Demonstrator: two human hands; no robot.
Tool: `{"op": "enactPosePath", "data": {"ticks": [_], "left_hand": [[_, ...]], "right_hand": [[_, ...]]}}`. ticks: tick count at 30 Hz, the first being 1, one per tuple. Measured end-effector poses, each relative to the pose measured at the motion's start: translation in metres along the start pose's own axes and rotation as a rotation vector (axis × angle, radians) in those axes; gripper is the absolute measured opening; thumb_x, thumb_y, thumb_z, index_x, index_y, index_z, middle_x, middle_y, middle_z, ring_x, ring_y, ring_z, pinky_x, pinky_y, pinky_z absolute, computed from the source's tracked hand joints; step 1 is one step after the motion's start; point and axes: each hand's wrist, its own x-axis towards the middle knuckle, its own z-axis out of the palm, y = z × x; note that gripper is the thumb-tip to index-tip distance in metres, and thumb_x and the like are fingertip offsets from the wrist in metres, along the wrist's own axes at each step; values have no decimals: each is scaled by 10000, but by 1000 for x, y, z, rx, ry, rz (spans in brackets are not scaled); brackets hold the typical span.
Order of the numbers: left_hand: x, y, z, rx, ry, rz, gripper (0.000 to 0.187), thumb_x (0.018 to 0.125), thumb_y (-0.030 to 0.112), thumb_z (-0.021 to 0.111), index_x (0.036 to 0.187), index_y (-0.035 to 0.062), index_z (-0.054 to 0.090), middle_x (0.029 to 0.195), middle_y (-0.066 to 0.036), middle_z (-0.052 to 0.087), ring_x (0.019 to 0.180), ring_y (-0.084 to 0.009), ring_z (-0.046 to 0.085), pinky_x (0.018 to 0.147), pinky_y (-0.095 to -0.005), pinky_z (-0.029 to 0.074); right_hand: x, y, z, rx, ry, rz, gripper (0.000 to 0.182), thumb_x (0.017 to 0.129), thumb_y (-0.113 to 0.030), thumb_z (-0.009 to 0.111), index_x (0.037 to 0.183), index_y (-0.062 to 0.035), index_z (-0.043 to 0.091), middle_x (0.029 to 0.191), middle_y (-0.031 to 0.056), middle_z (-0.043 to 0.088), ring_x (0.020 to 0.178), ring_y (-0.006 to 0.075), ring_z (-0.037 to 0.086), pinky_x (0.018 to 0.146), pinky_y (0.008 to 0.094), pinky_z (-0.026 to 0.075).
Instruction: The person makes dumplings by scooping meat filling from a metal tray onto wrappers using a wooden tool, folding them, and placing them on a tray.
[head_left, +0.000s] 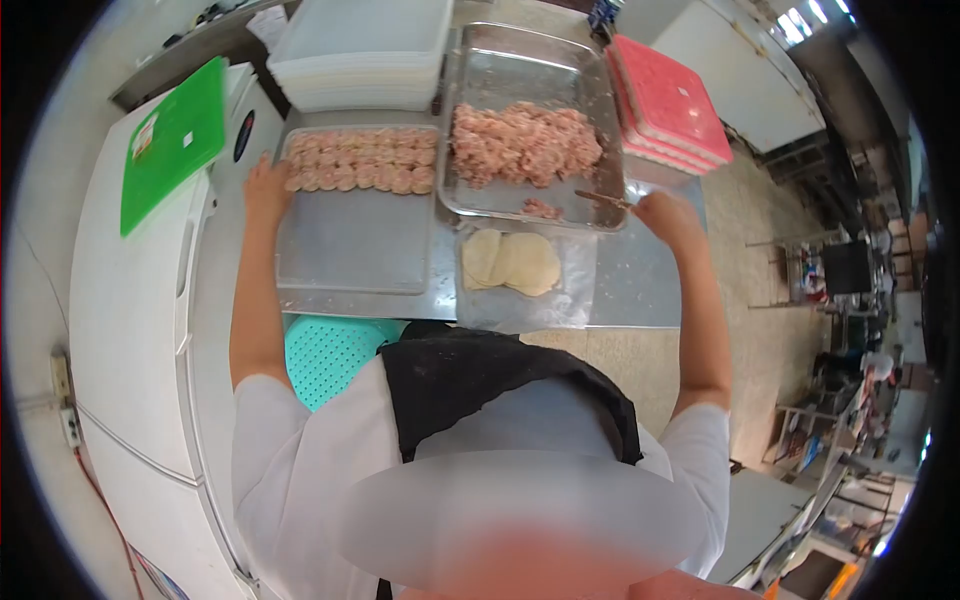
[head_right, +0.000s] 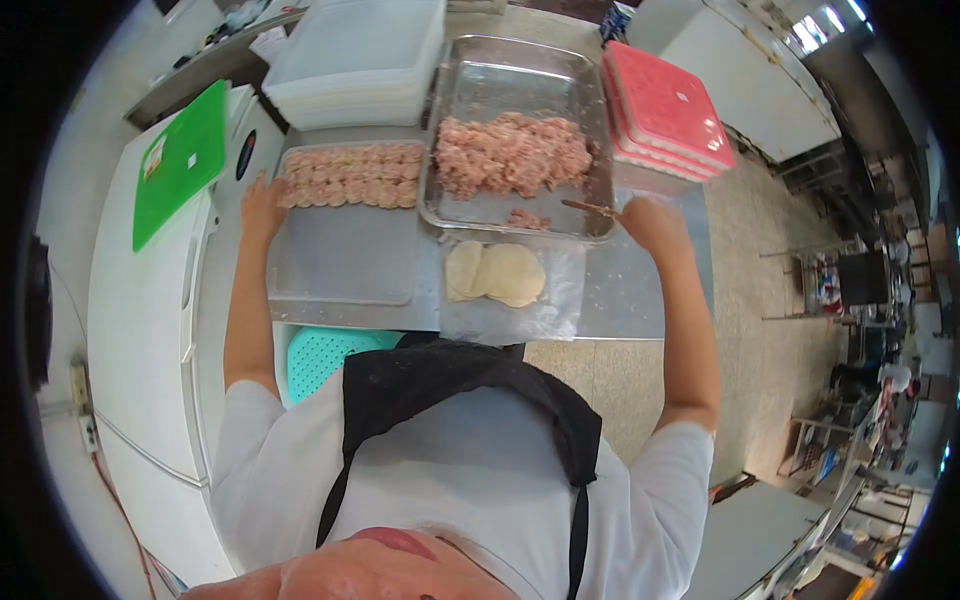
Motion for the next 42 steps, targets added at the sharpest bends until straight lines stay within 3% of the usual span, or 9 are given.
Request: {"op": "enactPosePath", "data": {"ticks": [3, 6, 12, 17, 28, 31, 33, 35, 42], "left_hand": [[-15, 42, -54, -58, -51, 17, 454, 736, 161, 700, 1171, 164, 570, 1300, -169, 506, 1193, -347, 468, 952, -437, 407], [-36, 107, -79, -341, 78, 163, 420, 785, 186, 697, 1173, 102, 561, 1237, -137, 555, 1172, -316, 485, 937, -405, 414], [-82, 246, -93, -1007, -512, 46, 248, 807, 194, 692, 1019, 73, 647, 978, -41, 632, 836, -160, 587, 722, -284, 471], [-111, 308, -58, -1007, -483, -112, 203, 800, 167, 686, 947, 32, 652, 922, -83, 632, 804, -184, 598, 692, -294, 476], [-126, 327, -65, -953, 38, -239, 119, 834, 77, 633, 923, 4, 664, 883, -76, 633, 788, -181, 600, 725, -276, 479], [-120, 320, -72, -1237, 57, -456, 160, 848, 67, 623, 996, 8, 634, 959, -63, 637, 856, -177, 610, 769, -287, 484], [-113, 313, -78, -2108, -11, -767, 213, 887, 93, 585, 1084, 12, 583, 1036, -66, 625, 937, -179, 611, 828, -305, 493], [-98, 321, -95, -2149, 32, -839, 233, 907, 128, 564, 1110, 14, 565, 1045, -76, 622, 949, -181, 610, 850, -317, 495], [-63, 310, -84, -1917, -4, -790, 381, 966, 267, 484, 1225, -12, 509, 1141, -117, 601, 1053, -227, 591, 913, -372, 488]], "right_hand": [[14, 0, 31, -56, 90, -174, 337, 832, -323, 601, 702, -18, 664, 721, 186, 640, 725, 359, 640, 657, 455, 502], [15, -51, 62, 33, 174, -371, 177, 776, -195, 583, 680, -73, 669, 698, 135, 653, 676, 334, 653, 593, 431, 523], [36, -35, 2, -36, 88, -467, 154, 754, -133, 563, 718, -65, 696, 735, 143, 675, 700, 301, 679, 607, 413, 538], [72, -32, 52, 28, 166, -485, 164, 750, -142, 566, 725, -51, 700, 734, 165, 672, 708, 307, 681, 595, 406, 535], [61, -34, 67, 262, -10, -734, 323, 888, -269, 501, 785, -32, 695, 782, 196, 659, 752, 352, 651, 658, 453, 518], [53, -26, 82, 560, 85, -674, 351, 902, -266, 484, 739, -21, 676, 765, 213, 647, 743, 374, 640, 695, 467, 507], [64, -8, 82, 672, -71, -668, 365, 908, -284, 479, 746, -16, 667, 766, 215, 644, 752, 380, 635, 708, 476, 499], [72, 0, 73, 780, -233, -652, 380, 914, -302, 474, 752, -12, 658, 766, 216, 641, 761, 386, 631, 721, 486, 491], [44, -6, 78, 471, -59, -546, 350, 921, -328, 522, 847, -21, 673, 710, 183, 622, 663, 351, 598, 626, 429, 460]]}}
